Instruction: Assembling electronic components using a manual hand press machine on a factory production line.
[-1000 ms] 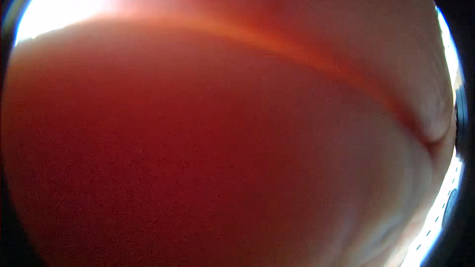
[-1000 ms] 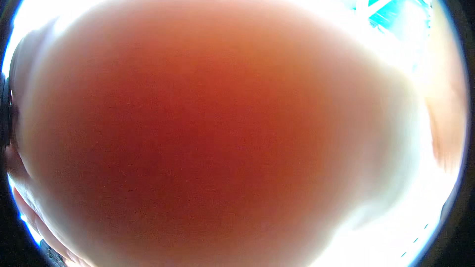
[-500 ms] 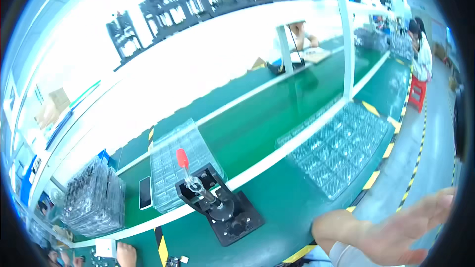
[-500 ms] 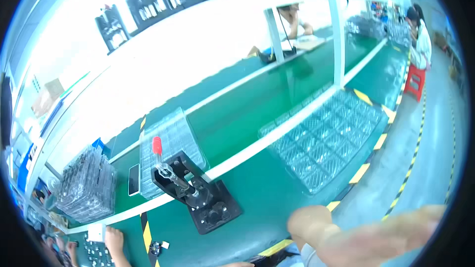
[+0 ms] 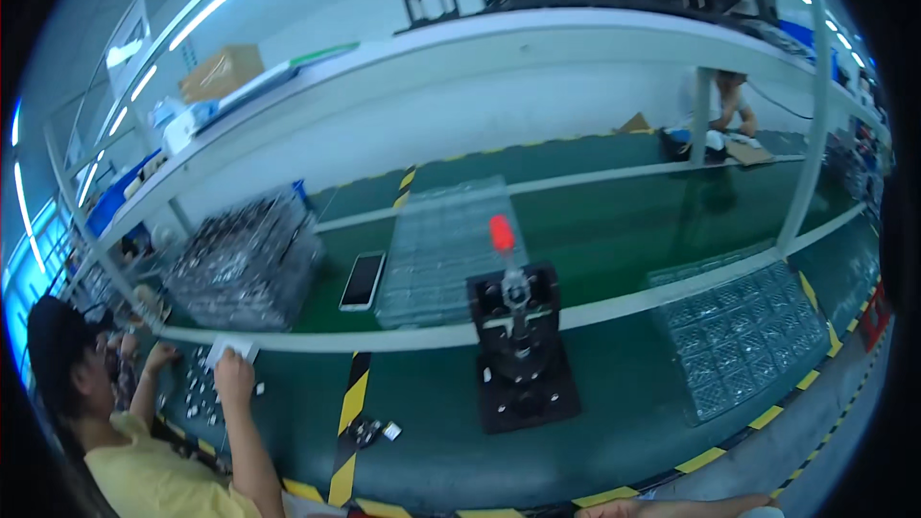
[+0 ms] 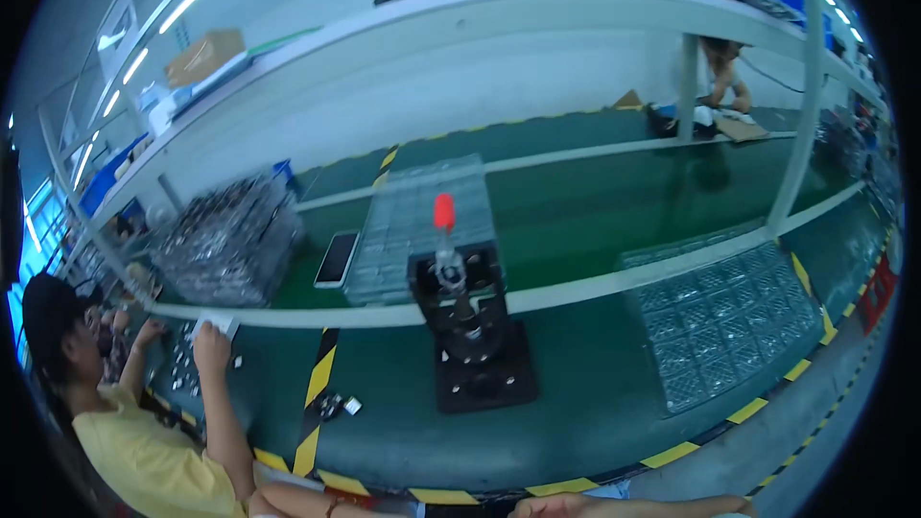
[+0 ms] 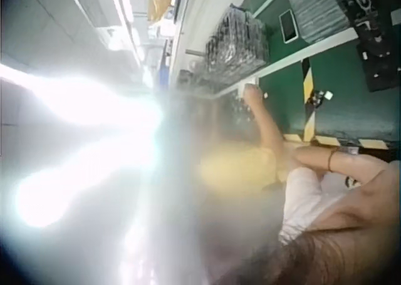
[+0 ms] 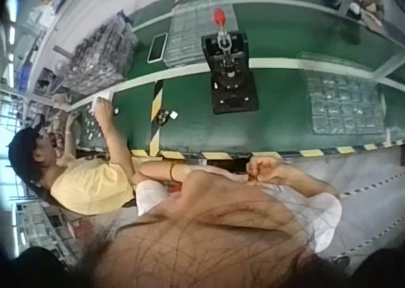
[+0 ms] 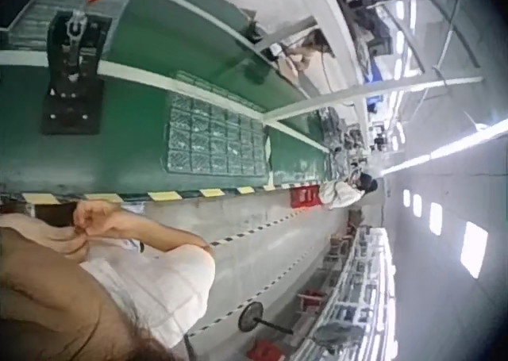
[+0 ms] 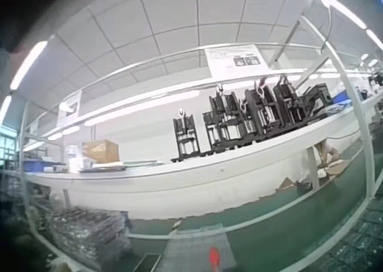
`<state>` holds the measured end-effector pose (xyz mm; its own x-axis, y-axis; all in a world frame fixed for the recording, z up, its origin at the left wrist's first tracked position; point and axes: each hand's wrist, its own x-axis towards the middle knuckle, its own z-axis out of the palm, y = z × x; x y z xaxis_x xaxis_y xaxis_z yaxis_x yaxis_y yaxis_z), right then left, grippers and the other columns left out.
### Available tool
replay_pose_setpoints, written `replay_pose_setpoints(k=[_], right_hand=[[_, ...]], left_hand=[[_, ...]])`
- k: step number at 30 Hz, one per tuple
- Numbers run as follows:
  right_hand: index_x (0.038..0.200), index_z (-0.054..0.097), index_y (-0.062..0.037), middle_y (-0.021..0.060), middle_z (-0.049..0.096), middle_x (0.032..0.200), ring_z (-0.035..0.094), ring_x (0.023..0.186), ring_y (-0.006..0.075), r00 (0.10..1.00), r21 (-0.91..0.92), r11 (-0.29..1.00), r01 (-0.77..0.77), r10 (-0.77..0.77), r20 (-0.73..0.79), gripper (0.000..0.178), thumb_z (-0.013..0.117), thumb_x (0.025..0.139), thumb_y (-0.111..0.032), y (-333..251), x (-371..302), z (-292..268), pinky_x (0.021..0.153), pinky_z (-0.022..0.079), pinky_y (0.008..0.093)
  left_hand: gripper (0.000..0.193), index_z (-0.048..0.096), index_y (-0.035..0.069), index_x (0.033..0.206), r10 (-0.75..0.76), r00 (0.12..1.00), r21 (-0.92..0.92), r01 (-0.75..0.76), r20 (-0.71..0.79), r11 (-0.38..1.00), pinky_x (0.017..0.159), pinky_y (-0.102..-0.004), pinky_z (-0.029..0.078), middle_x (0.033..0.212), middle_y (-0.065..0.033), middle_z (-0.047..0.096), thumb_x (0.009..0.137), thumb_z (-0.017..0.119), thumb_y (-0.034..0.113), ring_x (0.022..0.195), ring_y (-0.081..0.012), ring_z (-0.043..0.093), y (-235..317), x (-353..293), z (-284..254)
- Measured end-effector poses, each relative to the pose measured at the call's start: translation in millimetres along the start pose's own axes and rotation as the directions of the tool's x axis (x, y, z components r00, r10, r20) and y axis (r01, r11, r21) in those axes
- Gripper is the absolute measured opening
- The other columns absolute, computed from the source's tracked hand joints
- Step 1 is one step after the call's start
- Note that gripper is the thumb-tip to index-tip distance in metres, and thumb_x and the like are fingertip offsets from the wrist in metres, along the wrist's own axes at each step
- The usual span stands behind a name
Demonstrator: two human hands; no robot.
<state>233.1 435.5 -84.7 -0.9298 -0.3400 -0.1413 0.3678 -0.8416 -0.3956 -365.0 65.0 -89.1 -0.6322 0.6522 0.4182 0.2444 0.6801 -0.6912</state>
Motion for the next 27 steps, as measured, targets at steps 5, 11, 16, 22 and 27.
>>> replay_pose_setpoints(k=[5,11,16,22,27], right_hand=[[0.095,0.056,-0.0044,0.0078,0.056,0.095,0.059,0.093,0.0192,0.991,0.058,0.989,-0.133,0.135,-0.017,0.024,0.07,0.077,0.0,10,4,-3,0.082,0.045,0.0288],[0.098,0.054,-0.0047,0.006,0.061,0.095,0.059,0.089,0.0155,0.988,0.011,0.988,-0.151,0.151,0.004,0.03,0.074,0.076,-0.006,13,17,-4,0.08,0.046,0.0272],[0.096,0.054,-0.005,0.0036,0.061,0.09,0.059,0.081,0.0122,0.981,-0.184,0.964,-0.19,0.182,-0.059,0.029,0.075,0.077,-0.01,9,27,15,0.073,0.047,0.0237],[0.093,0.053,-0.0065,0.0038,0.061,0.091,0.059,0.081,0.012,0.985,-0.067,0.989,-0.133,0.125,-0.117,0.027,0.075,0.078,-0.013,27,39,19,0.07,0.047,0.0225],[0.092,0.053,-0.0079,0.0032,0.058,0.09,0.058,0.081,0.0125,0.975,0.035,0.984,-0.175,0.178,-0.137,0.025,0.074,0.078,-0.014,21,54,23,0.069,0.047,0.0227]], left_hand=[[0.017,0.063,0.006,0.084,0.113,0.984,0.045,-0.108,-0.136,0.993,0.071,-0.034,0.047,0.096,-0.0072,0.063,0.077,0.054,0.018,0.094,-0.0237,0.056,-4,-44,-31],[0.029,0.048,0.002,0.109,0.612,0.468,0.088,-0.745,-0.638,0.661,0.086,-0.0321,0.039,0.111,-0.0096,0.05,0.084,0.048,0.015,0.106,-0.0223,0.047,253,-228,-328],[0.041,0.039,0.0,0.126,0.52,-0.141,0.317,-0.911,-0.842,0.265,0.095,-0.0308,0.034,0.12,-0.0112,0.041,0.088,0.044,0.014,0.113,-0.0214,0.041,182,-119,-413],[0.04,0.044,0.001,0.127,0.361,0.031,0.153,-0.87,-0.932,0.47,0.091,-0.032,0.037,0.126,-0.0099,0.043,0.089,0.043,0.013,0.109,-0.0211,0.043,185,-125,-407],[0.039,0.048,0.002,0.125,0.221,0.129,-0.064,-0.958,-0.967,0.279,0.085,-0.0337,0.042,0.127,-0.0098,0.05,0.089,0.044,0.016,0.098,-0.0221,0.051,184,-125,-396]])
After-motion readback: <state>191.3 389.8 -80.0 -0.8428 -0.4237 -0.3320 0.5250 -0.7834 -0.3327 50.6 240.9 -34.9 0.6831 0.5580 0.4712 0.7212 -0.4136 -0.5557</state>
